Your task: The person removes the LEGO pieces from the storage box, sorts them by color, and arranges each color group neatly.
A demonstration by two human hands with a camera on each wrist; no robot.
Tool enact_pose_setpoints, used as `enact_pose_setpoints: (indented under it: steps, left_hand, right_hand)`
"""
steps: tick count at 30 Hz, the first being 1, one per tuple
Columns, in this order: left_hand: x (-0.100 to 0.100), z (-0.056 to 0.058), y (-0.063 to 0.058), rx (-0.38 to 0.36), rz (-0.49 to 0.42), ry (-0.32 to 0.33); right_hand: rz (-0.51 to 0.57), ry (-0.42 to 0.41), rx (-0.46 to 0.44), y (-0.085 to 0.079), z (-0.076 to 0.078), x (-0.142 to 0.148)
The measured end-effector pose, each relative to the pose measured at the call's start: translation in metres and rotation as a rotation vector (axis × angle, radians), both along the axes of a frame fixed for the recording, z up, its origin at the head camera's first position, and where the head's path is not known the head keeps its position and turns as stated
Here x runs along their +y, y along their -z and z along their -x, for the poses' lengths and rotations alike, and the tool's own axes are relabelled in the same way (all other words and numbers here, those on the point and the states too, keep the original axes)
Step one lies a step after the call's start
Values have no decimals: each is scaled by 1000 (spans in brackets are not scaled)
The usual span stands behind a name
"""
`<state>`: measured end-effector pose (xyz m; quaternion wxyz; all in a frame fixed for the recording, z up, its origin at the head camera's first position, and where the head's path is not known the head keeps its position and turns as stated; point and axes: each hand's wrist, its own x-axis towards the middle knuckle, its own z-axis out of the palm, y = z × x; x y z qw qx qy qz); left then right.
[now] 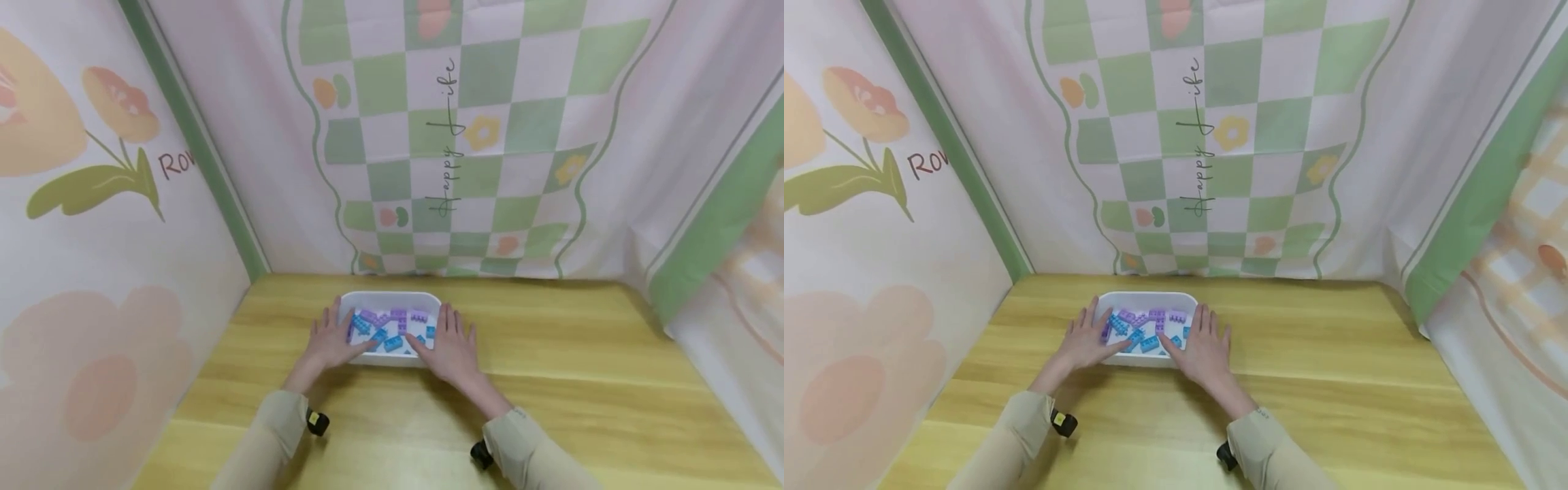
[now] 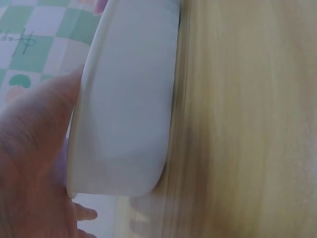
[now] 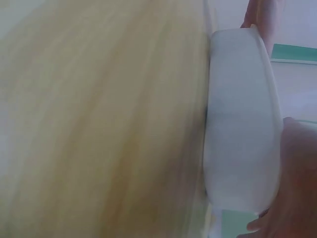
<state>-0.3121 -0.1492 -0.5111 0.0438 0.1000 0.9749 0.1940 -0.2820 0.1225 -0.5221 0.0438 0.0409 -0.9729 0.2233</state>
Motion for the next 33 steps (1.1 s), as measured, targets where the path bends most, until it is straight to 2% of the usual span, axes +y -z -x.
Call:
enact_pose_setpoints:
  steps: [3, 11, 16, 21, 29, 33]
  left_hand:
    - [0, -1, -2, 12, 1, -2]
    - [7, 9, 1, 60, 43, 1]
    - [12, 16, 4, 47, 33, -34]
    - [17, 24, 1, 37, 28, -69]
    - [20, 24, 0, 23, 94, -107]
    - [21, 24, 0, 28, 91, -112]
  right_hand:
    - [10, 2, 12, 3, 0, -2]
    - [-11, 6, 13, 8, 1, -4]
    - [2, 12, 8, 8, 4, -5]
    - [38, 15, -9, 4, 6, -4]
    - [39, 18, -29, 6, 7, -6]
    - [15, 10, -20, 3, 10, -6]
